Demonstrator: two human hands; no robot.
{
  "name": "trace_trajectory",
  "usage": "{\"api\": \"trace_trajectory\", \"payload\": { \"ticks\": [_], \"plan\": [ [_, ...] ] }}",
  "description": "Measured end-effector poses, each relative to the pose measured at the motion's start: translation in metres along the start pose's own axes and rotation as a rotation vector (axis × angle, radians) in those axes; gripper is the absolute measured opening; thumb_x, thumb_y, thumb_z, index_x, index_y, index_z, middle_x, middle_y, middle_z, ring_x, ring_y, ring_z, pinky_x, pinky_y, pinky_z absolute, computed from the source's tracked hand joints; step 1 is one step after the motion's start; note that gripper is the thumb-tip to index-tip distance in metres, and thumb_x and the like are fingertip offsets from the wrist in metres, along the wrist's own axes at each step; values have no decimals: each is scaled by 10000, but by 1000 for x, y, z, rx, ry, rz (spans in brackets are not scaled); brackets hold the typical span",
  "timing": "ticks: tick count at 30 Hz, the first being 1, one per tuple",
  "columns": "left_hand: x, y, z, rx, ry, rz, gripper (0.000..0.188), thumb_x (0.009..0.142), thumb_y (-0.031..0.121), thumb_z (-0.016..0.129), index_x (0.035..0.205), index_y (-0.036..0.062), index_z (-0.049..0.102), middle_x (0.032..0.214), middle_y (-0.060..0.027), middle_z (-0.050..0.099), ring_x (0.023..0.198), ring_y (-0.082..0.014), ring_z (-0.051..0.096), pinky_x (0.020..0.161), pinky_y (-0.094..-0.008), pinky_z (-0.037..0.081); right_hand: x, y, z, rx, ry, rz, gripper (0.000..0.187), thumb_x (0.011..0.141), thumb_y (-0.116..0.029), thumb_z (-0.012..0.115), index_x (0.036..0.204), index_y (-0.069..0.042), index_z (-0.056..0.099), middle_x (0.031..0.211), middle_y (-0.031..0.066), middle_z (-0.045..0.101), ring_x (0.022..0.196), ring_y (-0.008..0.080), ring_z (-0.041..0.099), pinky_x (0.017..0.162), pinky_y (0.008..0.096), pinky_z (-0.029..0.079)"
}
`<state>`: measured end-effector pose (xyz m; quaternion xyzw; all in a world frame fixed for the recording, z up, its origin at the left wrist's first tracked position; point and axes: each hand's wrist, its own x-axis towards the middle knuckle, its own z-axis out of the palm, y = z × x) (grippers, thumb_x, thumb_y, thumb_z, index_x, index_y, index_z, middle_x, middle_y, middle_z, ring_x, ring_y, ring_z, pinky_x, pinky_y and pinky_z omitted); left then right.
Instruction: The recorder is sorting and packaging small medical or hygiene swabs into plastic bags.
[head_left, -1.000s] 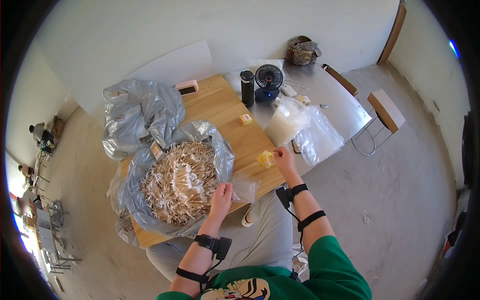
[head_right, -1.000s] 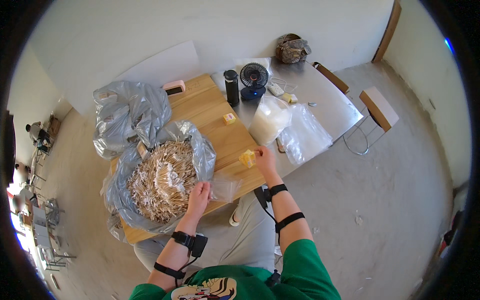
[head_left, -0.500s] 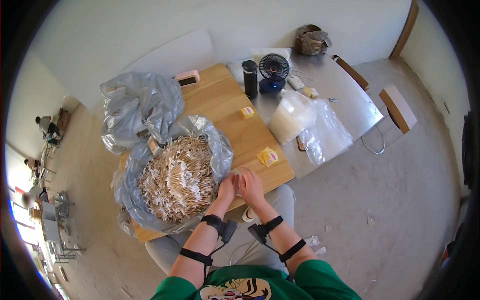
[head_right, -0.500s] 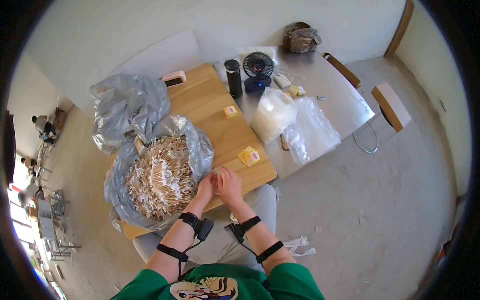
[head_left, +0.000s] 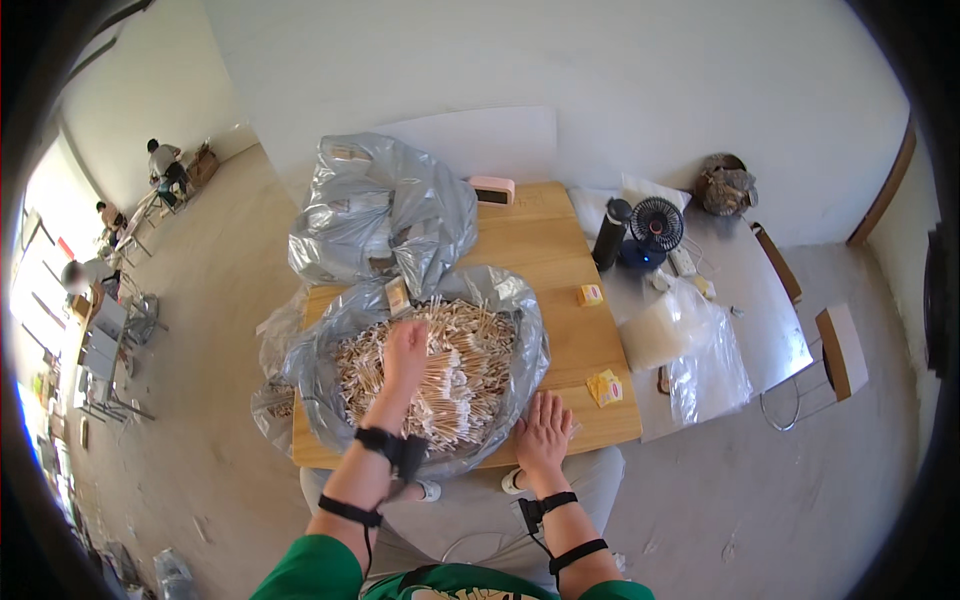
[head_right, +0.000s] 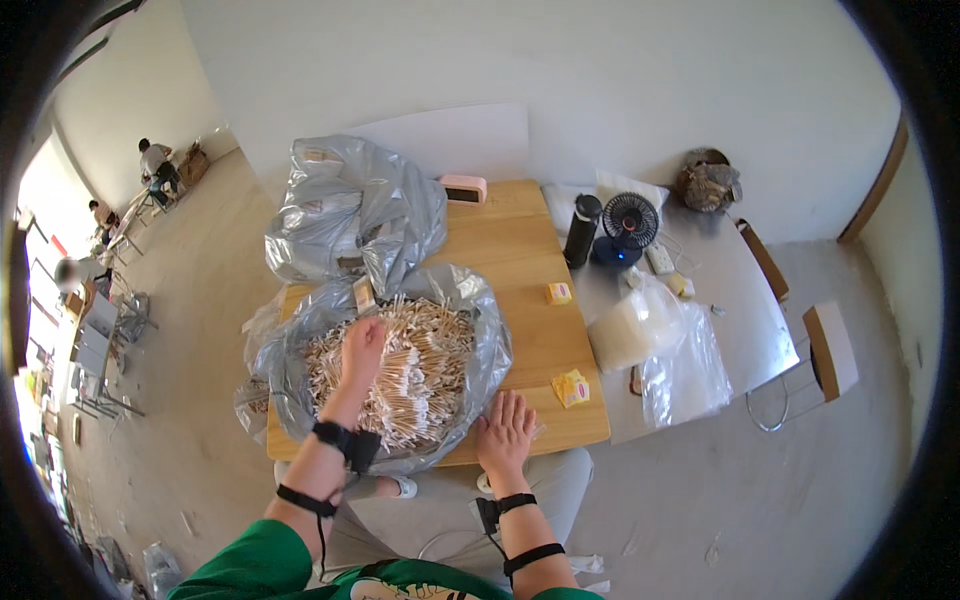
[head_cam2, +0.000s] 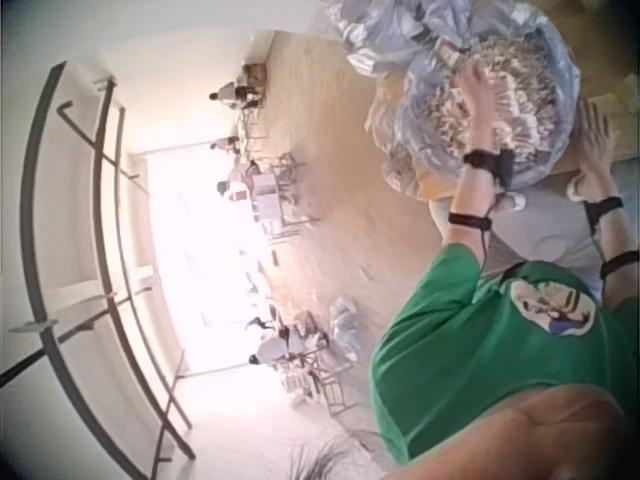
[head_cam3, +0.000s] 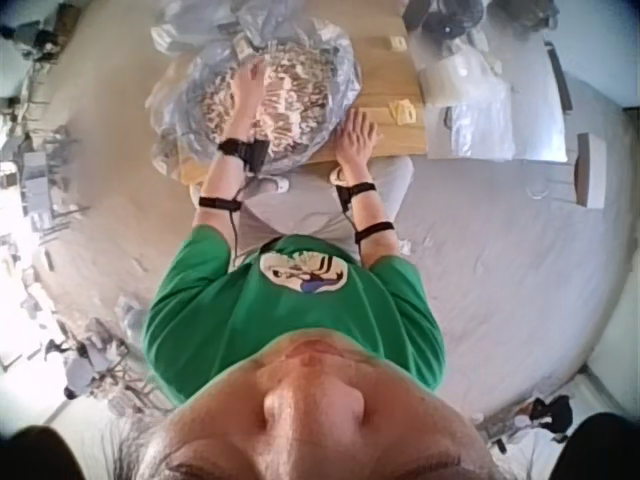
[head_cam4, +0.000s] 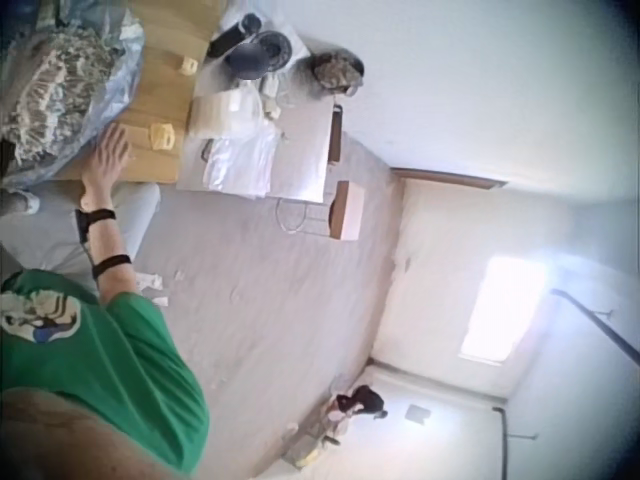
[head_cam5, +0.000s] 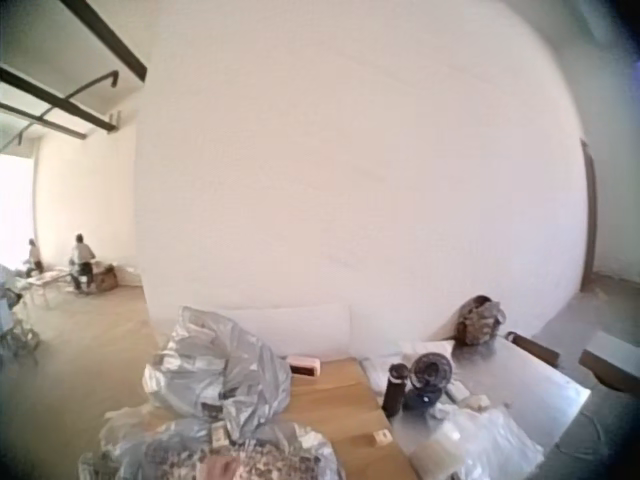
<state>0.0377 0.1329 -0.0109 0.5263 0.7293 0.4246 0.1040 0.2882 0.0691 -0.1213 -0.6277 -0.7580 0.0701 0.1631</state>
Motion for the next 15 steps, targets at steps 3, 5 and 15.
{"api": "trace_trajectory", "payload": {
  "ticks": [3, 5, 15],
  "plan": [
    [49, -59, 2, 150, 60, 195, 263, 818, 171, 597, 1057, 60, 609, 1069, -191, 587, 879, -314, 609, 810, -376, 475, 2, -7, -1, -27, 4, -17, 577, 873, -326, 427, 1362, -34, 335, 1435, 143, 293, 1351, 303, 206, 1101, 452, 91],
    [66, -68, 9, 568, -102, 256, 329, 849, 295, 550, 1105, 92, 587, 1039, -225, 584, 1043, -386, 525, 841, -386, 462, 2, -7, -2, -47, 20, -14, 569, 869, -309, 428, 1357, -30, 342, 1429, 146, 303, 1347, 306, 216, 1100, 455, 99],
    [66, -90, -1, 4, 53, -71, 238, 819, 217, 610, 972, 54, 528, 844, -205, 623, 819, -380, 603, 715, -442, 468, -1, -11, 5, -132, 62, -51, 577, 826, -284, 475, 1337, -34, 384, 1397, 140, 362, 1312, 318, 289, 1084, 476, 152]
  ]
}}
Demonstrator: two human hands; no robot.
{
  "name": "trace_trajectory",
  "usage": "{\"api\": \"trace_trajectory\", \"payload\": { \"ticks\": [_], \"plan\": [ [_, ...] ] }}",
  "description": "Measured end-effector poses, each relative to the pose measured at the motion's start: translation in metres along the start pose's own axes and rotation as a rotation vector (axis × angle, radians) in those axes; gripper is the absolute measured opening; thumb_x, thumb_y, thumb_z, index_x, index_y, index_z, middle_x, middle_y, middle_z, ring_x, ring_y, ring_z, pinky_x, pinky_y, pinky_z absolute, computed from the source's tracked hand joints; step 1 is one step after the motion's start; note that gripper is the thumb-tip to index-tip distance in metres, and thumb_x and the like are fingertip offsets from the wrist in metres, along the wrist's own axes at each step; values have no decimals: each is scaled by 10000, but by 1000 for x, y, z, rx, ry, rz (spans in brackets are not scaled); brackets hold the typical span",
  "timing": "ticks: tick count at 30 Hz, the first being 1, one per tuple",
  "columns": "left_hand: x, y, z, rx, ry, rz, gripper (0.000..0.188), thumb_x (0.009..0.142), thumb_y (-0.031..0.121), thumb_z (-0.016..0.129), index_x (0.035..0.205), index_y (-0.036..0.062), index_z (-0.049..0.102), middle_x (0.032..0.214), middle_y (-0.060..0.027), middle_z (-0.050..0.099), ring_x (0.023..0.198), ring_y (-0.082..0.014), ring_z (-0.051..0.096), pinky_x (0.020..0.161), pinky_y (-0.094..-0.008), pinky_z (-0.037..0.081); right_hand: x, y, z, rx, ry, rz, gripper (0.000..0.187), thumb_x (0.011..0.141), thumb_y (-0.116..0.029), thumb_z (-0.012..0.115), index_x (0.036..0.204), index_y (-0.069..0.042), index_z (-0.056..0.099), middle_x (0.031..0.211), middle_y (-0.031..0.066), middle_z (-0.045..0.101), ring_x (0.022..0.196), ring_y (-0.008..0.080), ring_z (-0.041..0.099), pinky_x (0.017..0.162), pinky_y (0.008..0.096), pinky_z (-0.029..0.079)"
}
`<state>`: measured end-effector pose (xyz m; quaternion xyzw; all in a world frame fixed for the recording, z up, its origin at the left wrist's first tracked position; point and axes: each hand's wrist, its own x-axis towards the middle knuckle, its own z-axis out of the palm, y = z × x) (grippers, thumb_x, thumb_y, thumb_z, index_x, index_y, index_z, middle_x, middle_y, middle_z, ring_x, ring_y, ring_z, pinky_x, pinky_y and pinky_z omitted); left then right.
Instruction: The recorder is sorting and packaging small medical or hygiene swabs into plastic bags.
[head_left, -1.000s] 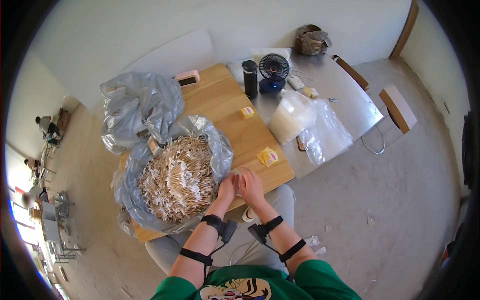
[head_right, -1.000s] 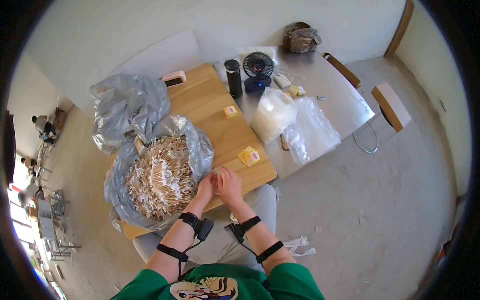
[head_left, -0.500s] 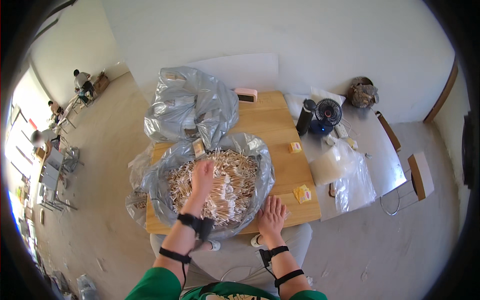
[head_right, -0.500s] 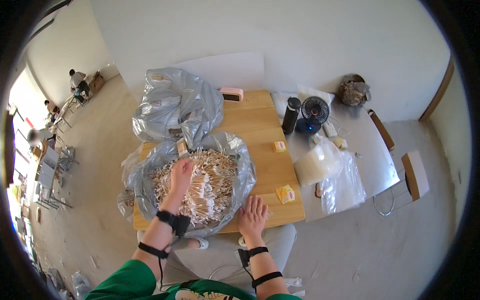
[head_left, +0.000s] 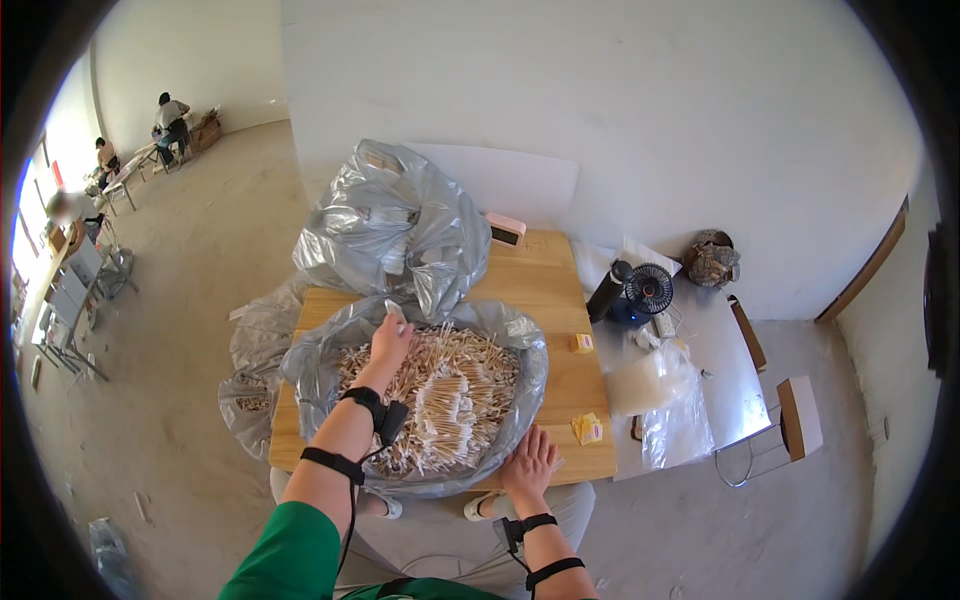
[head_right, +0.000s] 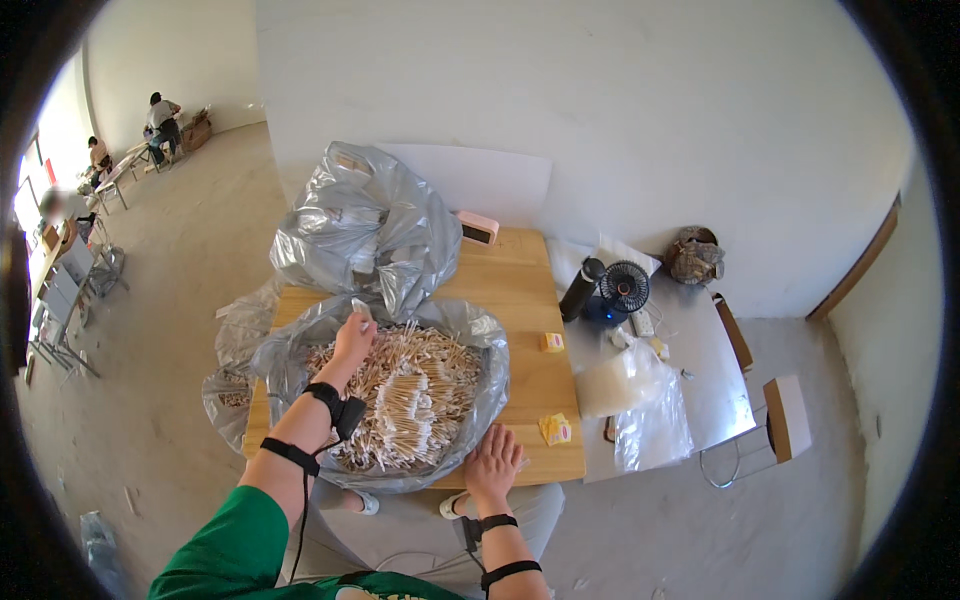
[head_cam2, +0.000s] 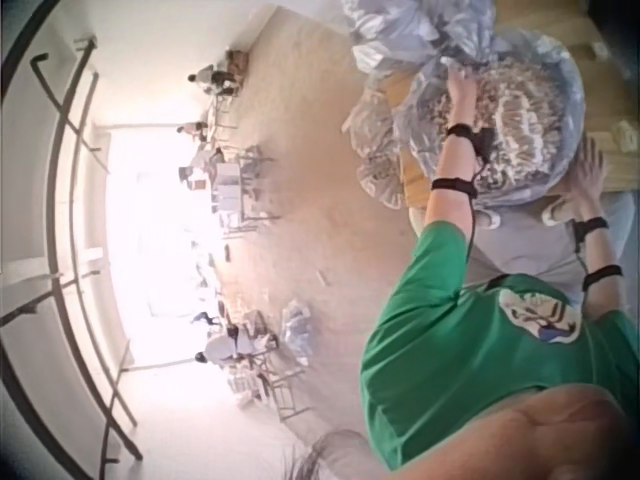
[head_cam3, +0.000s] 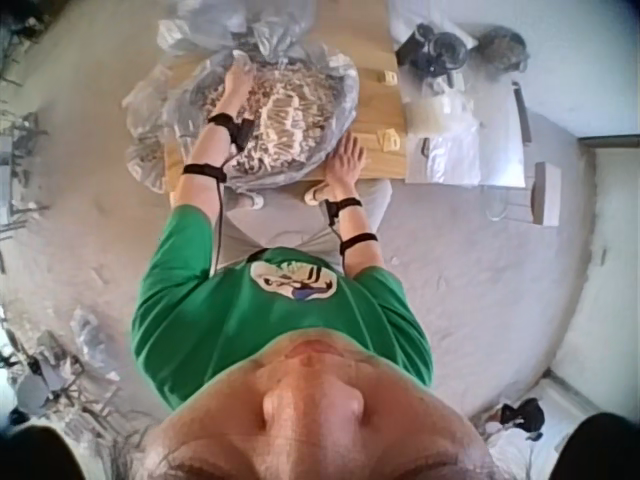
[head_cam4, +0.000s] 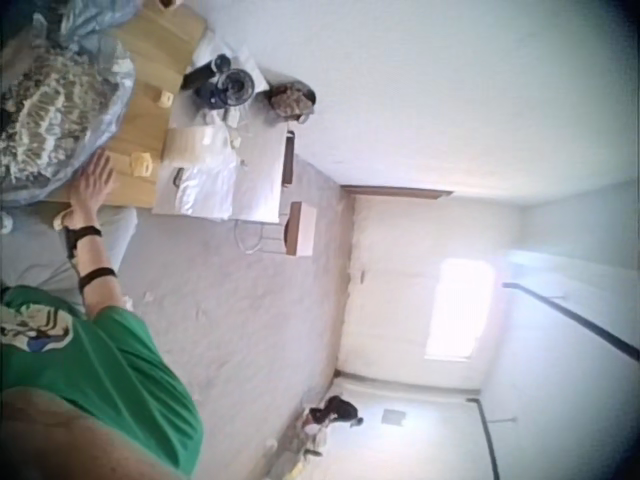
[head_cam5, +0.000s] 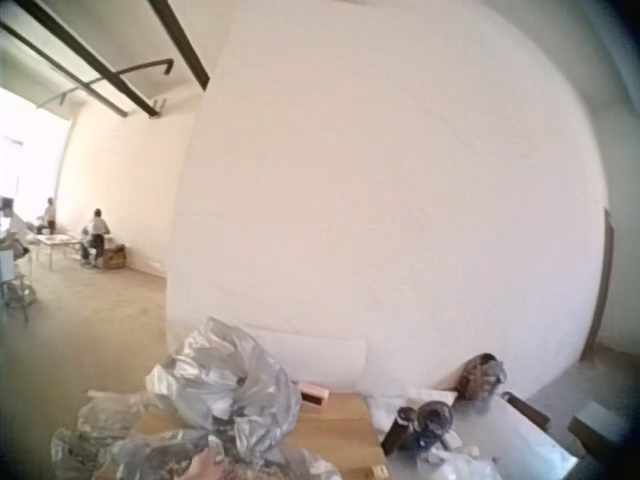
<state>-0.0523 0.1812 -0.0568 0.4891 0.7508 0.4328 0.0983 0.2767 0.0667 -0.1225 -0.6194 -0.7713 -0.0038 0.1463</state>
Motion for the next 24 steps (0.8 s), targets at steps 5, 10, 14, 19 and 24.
{"api": "trace_trajectory", "payload": {
  "ticks": [5, 10, 14, 19, 24],
  "plan": [
    [-30, -10, -39, -215, 138, -88, 183, 829, 98, 585, 980, 45, 497, 815, -170, 626, 715, -306, 625, 608, -373, 479, 3, 3, 2, 54, -14, 19, 567, 829, -302, 477, 1322, -31, 400, 1389, 143, 371, 1309, 314, 295, 1078, 487, 153],
    [-91, 33, -80, -593, 9, -169, 319, 827, 33, 585, 1113, 61, 447, 770, -65, 568, 607, -104, 561, 496, -240, 454, 20, 29, -11, 453, 194, 260, 411, 806, -129, 554, 1195, -15, 484, 1208, 178, 505, 1150, 351, 446, 975, 457, 328],
    [-137, 47, -97, -552, -141, -155, 327, 802, 34, 632, 1097, 34, 490, 778, -61, 578, 634, -105, 564, 553, -228, 461, 35, -29, -100, 476, 393, 18, 375, 792, -43, 573, 1154, 1, 487, 1088, 204, 535, 1028, 363, 494, 895, 433, 389],
    [-170, 55, -84, -741, -359, -162, 295, 805, 54, 657, 1061, -7, 523, 743, -37, 584, 664, -84, 556, 606, -207, 457, 40, -119, -113, 1172, 38, -29, 342, 805, -75, 632, 1112, 2, 503, 1024, 147, 570, 939, 243, 555, 798, 333, 451],
    [-186, 62, -107, -885, -437, -340, 180, 860, 93, 604, 1004, 1, 545, 773, -39, 614, 667, -82, 567, 599, -205, 463, 39, -132, -84, 1447, -196, 86, 360, 794, -75, 656, 1113, -1, 506, 986, 92, 589, 871, 148, 571, 744, 272, 467]
  ]
}}
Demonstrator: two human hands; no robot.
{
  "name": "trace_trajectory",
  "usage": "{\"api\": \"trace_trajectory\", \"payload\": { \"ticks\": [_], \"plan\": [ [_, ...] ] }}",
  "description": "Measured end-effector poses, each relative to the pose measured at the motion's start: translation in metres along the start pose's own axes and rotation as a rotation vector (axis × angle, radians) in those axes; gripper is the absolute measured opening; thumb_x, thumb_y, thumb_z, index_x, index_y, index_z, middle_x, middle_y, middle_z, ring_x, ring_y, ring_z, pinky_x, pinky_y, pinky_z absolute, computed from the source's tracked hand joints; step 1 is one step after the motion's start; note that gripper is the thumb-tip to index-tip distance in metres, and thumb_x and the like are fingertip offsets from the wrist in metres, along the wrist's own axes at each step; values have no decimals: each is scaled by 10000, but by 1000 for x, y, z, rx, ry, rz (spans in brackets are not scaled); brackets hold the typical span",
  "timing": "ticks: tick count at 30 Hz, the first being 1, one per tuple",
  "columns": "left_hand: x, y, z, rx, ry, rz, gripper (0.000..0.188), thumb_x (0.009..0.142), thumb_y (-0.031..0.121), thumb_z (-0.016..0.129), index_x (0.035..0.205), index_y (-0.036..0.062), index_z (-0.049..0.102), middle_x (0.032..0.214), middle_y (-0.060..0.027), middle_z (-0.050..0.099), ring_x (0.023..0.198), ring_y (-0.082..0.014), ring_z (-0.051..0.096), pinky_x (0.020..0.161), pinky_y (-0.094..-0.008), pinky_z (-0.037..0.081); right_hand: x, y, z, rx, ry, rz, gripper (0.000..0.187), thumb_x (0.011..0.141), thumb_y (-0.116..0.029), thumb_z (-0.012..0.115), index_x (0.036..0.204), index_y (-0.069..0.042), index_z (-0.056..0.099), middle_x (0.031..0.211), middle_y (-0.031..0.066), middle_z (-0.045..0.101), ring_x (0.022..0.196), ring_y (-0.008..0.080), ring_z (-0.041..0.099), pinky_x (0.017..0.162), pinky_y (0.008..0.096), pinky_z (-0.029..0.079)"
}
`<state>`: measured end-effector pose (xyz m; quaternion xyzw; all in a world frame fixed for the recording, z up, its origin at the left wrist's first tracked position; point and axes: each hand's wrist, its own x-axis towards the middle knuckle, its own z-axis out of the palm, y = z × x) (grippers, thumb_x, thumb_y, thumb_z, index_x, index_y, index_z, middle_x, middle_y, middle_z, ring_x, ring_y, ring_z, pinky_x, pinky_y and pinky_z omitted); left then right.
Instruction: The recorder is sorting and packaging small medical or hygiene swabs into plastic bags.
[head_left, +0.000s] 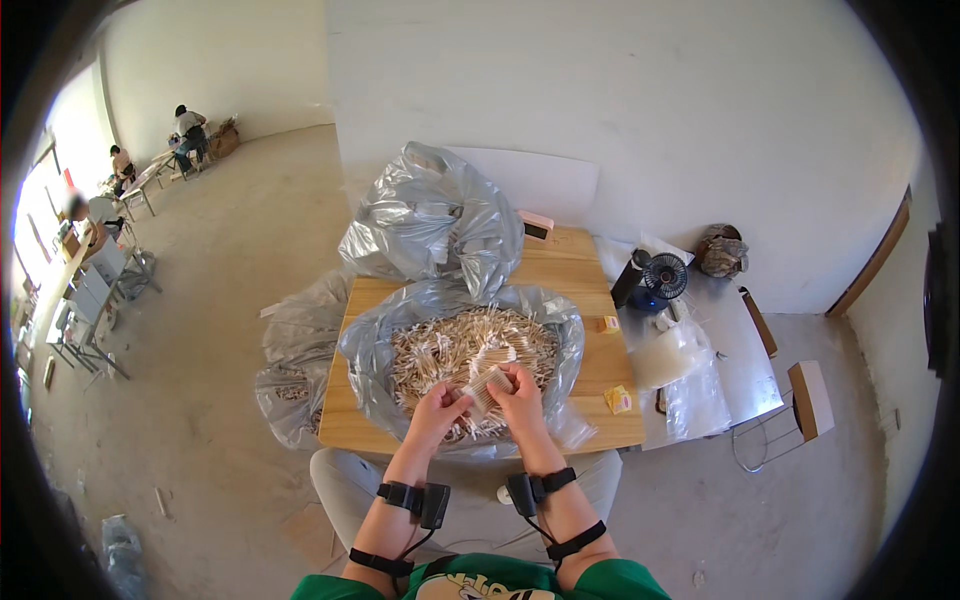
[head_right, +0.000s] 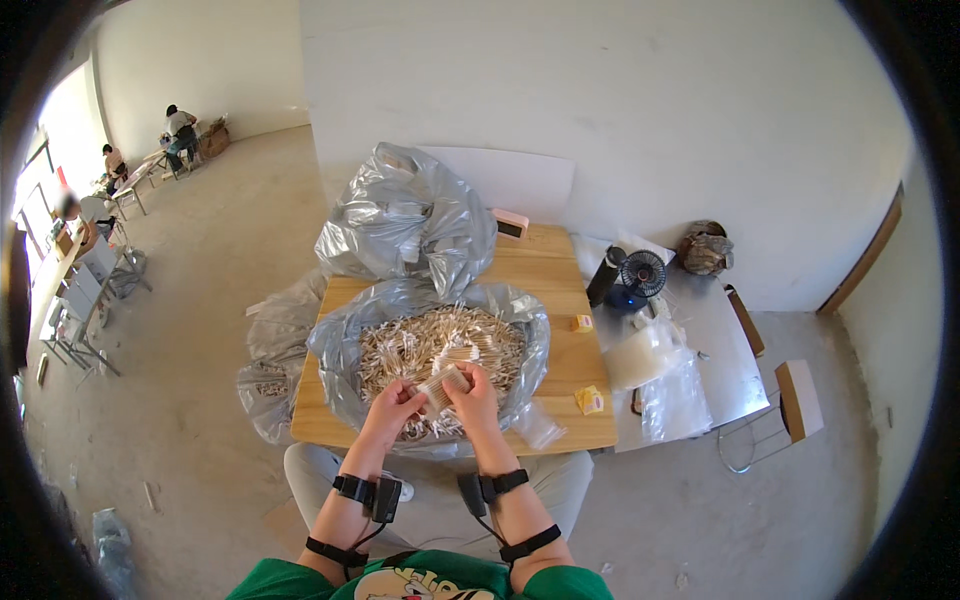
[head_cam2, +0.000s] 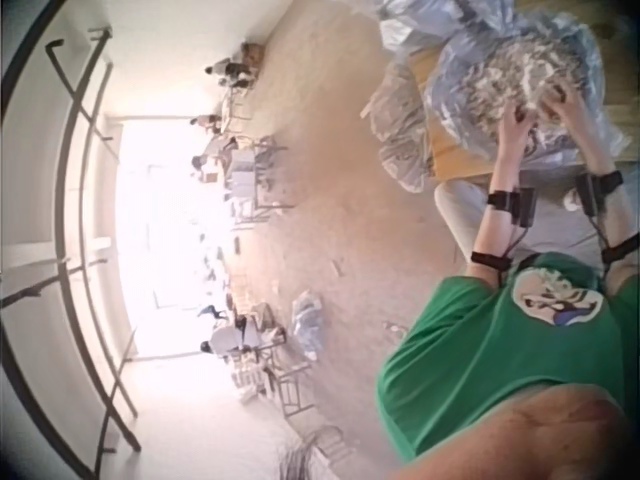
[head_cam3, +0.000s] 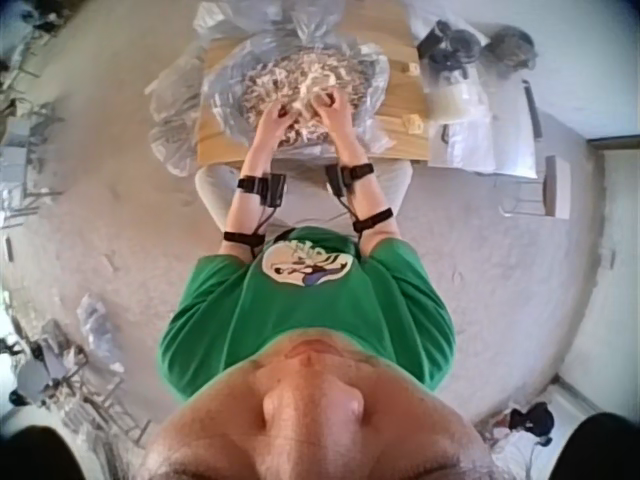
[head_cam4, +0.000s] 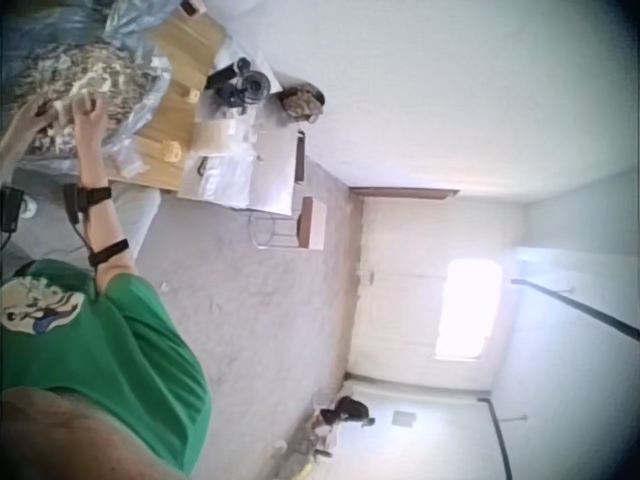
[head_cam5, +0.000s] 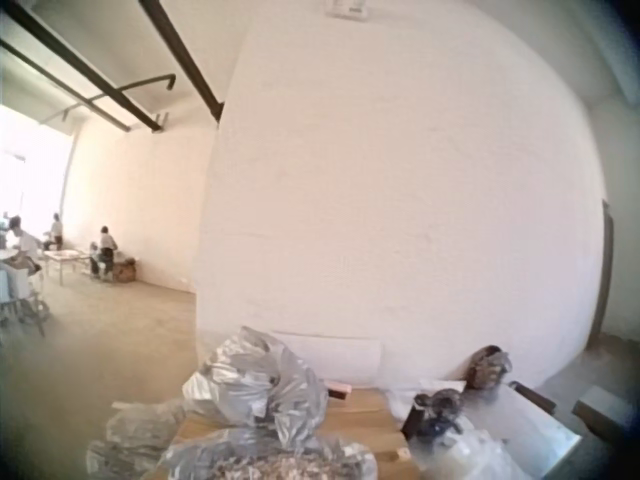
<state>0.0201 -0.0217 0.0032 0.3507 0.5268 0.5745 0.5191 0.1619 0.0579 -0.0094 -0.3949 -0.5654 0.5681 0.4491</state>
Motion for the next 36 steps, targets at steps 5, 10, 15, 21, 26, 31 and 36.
{"api": "trace_trajectory", "payload": {
  "ticks": [5, 10, 15, 21, 26, 31, 36],
  "plan": [
    [-13, -6, -14, -71, -66, -101, 167, 915, 180, 534, 909, 17, 574, 772, -31, 617, 646, -90, 567, 592, -218, 468, -7, -12, 13, -140, 45, -117, 343, 781, -78, 653, 1087, -6, 515, 973, 120, 601, 876, 207, 587, 752, 310, 470],
    [-12, 4, -7, -154, 7, -11, 147, 883, 134, 542, 794, 28, 593, 701, -7, 594, 618, -71, 532, 552, -206, 411, -20, -33, 13, -739, 162, -501, 320, 775, -58, 639, 1074, -23, 531, 925, 143, 608, 828, 264, 603, 720, 334, 478],
    [-5, -4, 4, 23, 95, 136, 152, 866, 134, 556, 752, 35, 581, 652, 13, 555, 589, -46, 481, 516, -199, 361, -37, -42, 23, -547, -87, -415, 319, 769, -30, 639, 1075, -39, 548, 868, 135, 622, 767, 245, 627, 648, 317, 488],
    [-12, 1, 14, 262, 135, 133, 178, 869, 158, 580, 730, 47, 569, 597, 34, 492, 537, -36, 414, 465, -217, 317, -42, -43, 21, -554, -70, -353, 258, 754, -5, 585, 1009, -37, 567, 823, 142, 616, 764, 313, 604, 640, 384, 487],
    [-11, -6, 12, 365, 134, 324, 176, 868, 164, 587, 737, 48, 569, 576, 33, 471, 502, -50, 389, 440, -241, 303, -42, -38, 23, -603, -58, -391, 257, 755, 10, 560, 1006, -45, 543, 777, 153, 612, 711, 334, 603, 609, 409, 478],
    [-19, 12, 16, 386, 117, 161, 149, 841, 135, 592, 766, 8, 567, 613, -46, 527, 568, -102, 452, 512, -271, 376, -45, -45, 19, -560, -76, -307, 291, 773, -4, 581, 1051, -50, 505, 796, 138, 630, 727, 300, 633, 629, 356, 496],
    [-15, 1, 13, 482, 149, 351, 149, 839, 133, 594, 763, 10, 561, 617, -62, 523, 558, -129, 469, 510, -285, 378, -46, -46, 21, -614, -105, -318, 307, 776, -11, 582, 1066, -49, 485, 785, 134, 634, 725, 303, 638, 625, 363, 496]
  ]
}}
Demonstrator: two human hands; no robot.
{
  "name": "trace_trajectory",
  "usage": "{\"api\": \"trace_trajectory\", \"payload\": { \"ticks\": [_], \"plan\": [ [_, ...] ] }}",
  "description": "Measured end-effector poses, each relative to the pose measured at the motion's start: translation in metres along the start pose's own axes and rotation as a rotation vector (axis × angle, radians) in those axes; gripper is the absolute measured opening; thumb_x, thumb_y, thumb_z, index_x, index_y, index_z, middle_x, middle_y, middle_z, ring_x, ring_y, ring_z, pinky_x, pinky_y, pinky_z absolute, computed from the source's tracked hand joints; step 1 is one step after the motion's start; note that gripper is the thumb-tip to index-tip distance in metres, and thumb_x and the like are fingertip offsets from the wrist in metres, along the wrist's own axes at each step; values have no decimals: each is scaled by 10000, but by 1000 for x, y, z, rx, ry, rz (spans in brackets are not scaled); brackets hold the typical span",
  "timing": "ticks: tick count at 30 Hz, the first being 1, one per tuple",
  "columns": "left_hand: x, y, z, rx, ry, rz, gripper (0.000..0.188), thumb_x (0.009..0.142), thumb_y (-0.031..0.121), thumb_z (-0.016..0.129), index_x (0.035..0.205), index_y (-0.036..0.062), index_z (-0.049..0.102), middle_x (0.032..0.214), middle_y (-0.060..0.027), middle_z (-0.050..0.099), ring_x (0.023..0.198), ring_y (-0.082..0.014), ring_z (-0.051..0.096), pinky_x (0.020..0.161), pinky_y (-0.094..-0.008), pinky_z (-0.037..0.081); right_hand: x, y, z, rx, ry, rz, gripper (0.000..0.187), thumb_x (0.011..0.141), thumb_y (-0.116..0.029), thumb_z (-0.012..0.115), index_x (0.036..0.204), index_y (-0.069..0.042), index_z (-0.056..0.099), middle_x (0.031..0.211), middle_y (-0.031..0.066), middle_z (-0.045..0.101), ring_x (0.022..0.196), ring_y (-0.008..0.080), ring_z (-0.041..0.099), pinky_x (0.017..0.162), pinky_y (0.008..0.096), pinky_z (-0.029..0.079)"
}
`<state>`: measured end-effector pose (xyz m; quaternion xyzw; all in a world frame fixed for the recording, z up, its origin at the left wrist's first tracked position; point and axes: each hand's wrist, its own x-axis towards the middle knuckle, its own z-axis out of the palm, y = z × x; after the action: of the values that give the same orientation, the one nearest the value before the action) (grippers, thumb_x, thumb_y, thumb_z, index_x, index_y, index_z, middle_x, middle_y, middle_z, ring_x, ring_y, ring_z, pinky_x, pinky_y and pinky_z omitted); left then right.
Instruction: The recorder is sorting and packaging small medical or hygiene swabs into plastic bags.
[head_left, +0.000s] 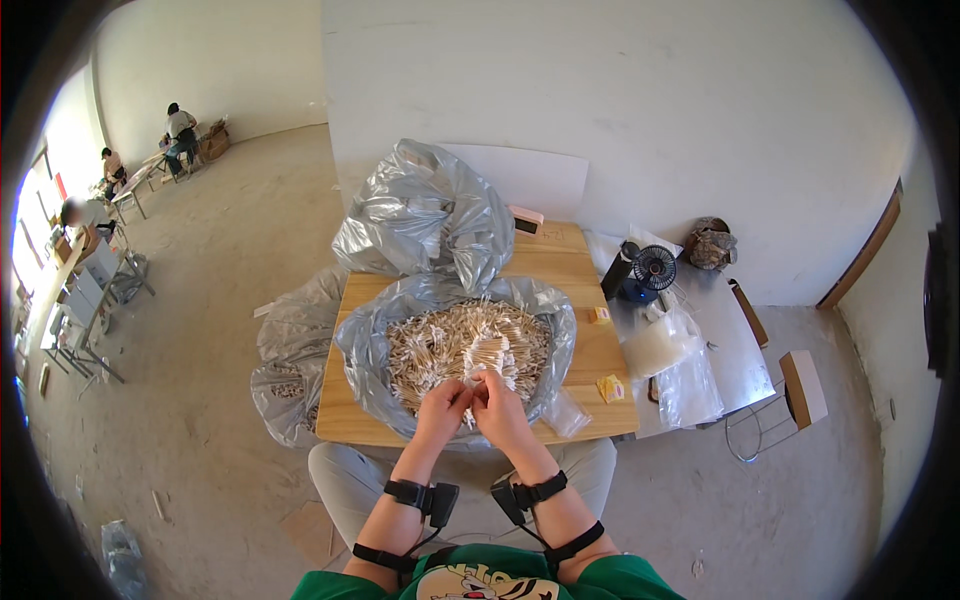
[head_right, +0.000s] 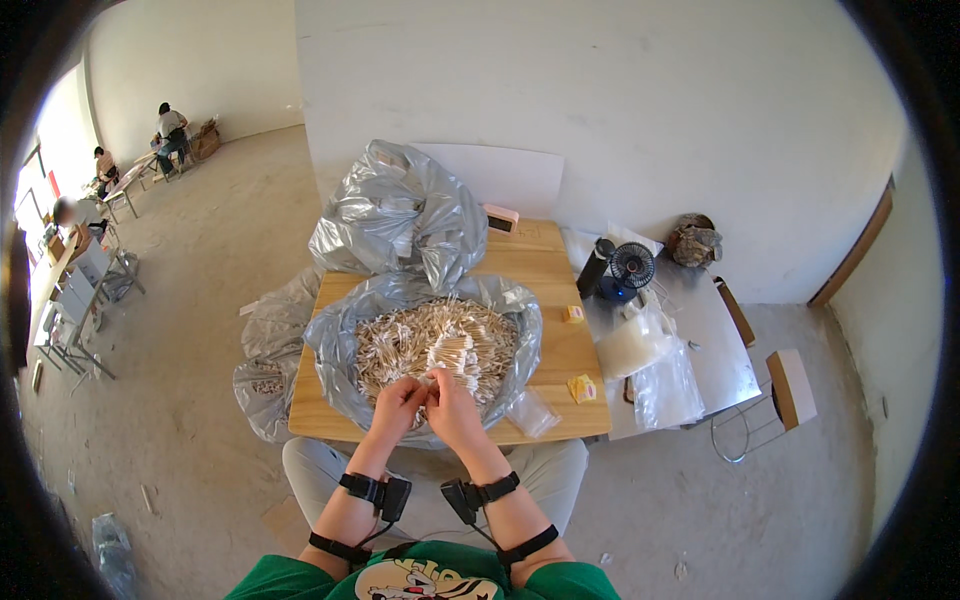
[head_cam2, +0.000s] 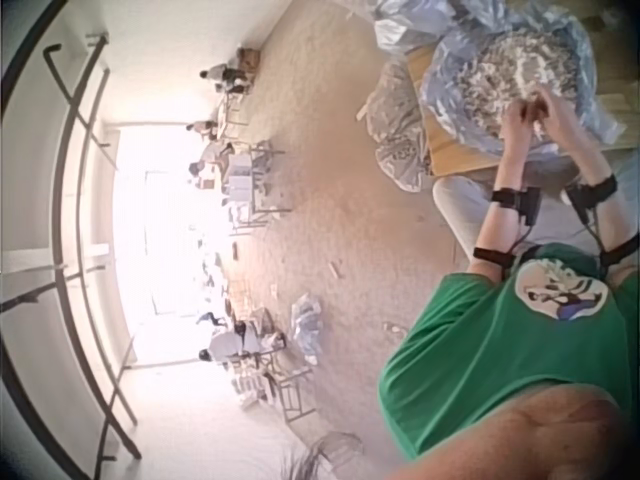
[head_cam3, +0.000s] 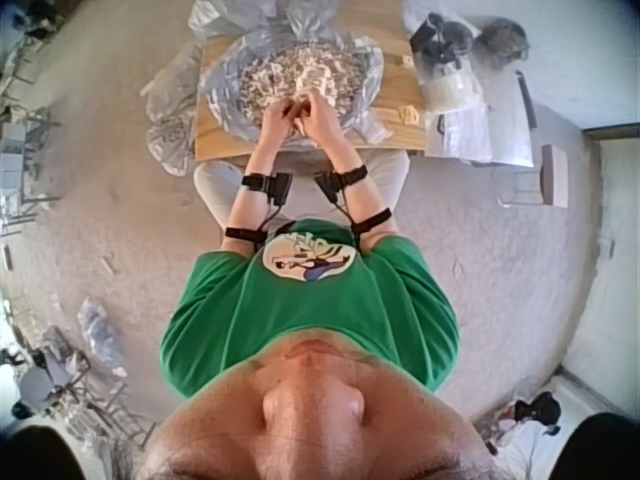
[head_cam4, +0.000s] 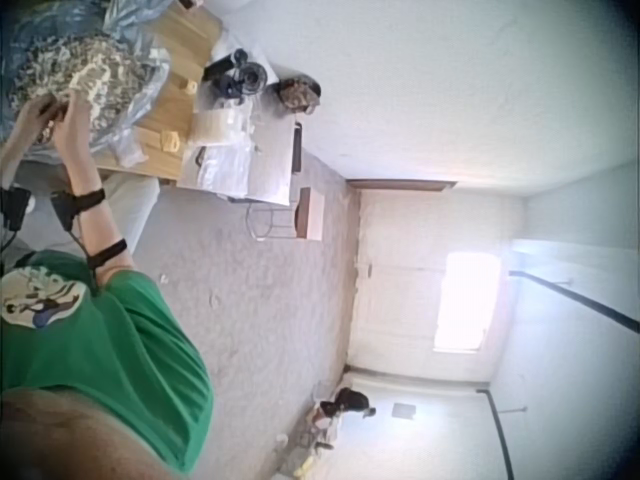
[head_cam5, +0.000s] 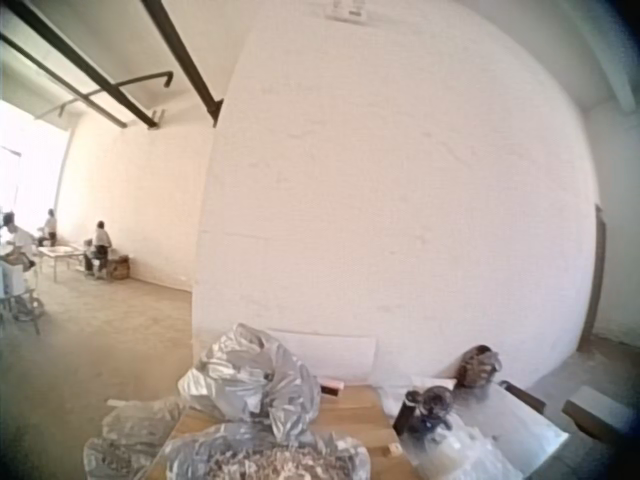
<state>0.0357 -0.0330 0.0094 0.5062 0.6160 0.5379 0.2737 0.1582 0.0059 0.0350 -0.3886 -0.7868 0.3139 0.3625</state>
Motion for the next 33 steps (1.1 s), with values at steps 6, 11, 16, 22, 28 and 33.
{"api": "trace_trajectory", "payload": {
  "ticks": [6, 11, 16, 22, 28, 33],
  "plan": [
    [1, -2, 2, 80, 21, 91, 149, 825, 113, 599, 737, 7, 545, 590, -58, 500, 545, -134, 443, 508, -295, 369, 0, 2, -3, 43, -21, 27, 312, 772, -7, 579, 1061, -47, 470, 775, 141, 633, 733, 325, 633, 625, 375, 497],
    [0, 0, 0, 118, 12, 99, 153, 826, 121, 596, 738, 7, 544, 583, -74, 505, 540, -155, 460, 509, -304, 372, 0, 2, 0, -18, 6, 16, 293, 762, -10, 587, 1027, -46, 467, 770, 145, 628, 717, 329, 629, 615, 381, 494],
    [-2, 5, -3, 176, -33, 96, 151, 813, 150, 602, 769, 15, 551, 702, -165, 570, 660, -339, 566, 569, -387, 428, 1, 10, -1, -94, 109, -99, 275, 745, -6, 585, 988, -32, 459, 734, 149, 590, 687, 344, 592, 589, 410, 465],
    [-4, 3, -4, 176, -23, 161, 158, 790, 124, 603, 737, 6, 513, 682, -167, 553, 645, -336, 560, 557, -393, 423, 2, 10, -4, -61, 133, -31, 306, 741, -13, 588, 1021, -17, 464, 777, 165, 567, 740, 356, 568, 623, 428, 453],
    [-2, 8, -8, 232, -48, 190, 150, 753, 95, 618, 690, 3, 518, 635, -165, 555, 613, -334, 558, 549, -386, 432, 1, 15, 1, -33, 14, -78, 274, 792, -36, 569, 1051, -19, 480, 847, 199, 588, 786, 375, 581, 655, 432, 463],
    [-3, 10, -16, 218, -62, 81, 156, 739, 94, 634, 687, -3, 523, 633, -161, 560, 603, -327, 558, 564, -372, 447, 0, 15, 1, -19, 28, -6, 210, 810, -48, 562, 1014, -39, 513, 848, 209, 608, 773, 394, 584, 650, 437, 469]
  ]
}}
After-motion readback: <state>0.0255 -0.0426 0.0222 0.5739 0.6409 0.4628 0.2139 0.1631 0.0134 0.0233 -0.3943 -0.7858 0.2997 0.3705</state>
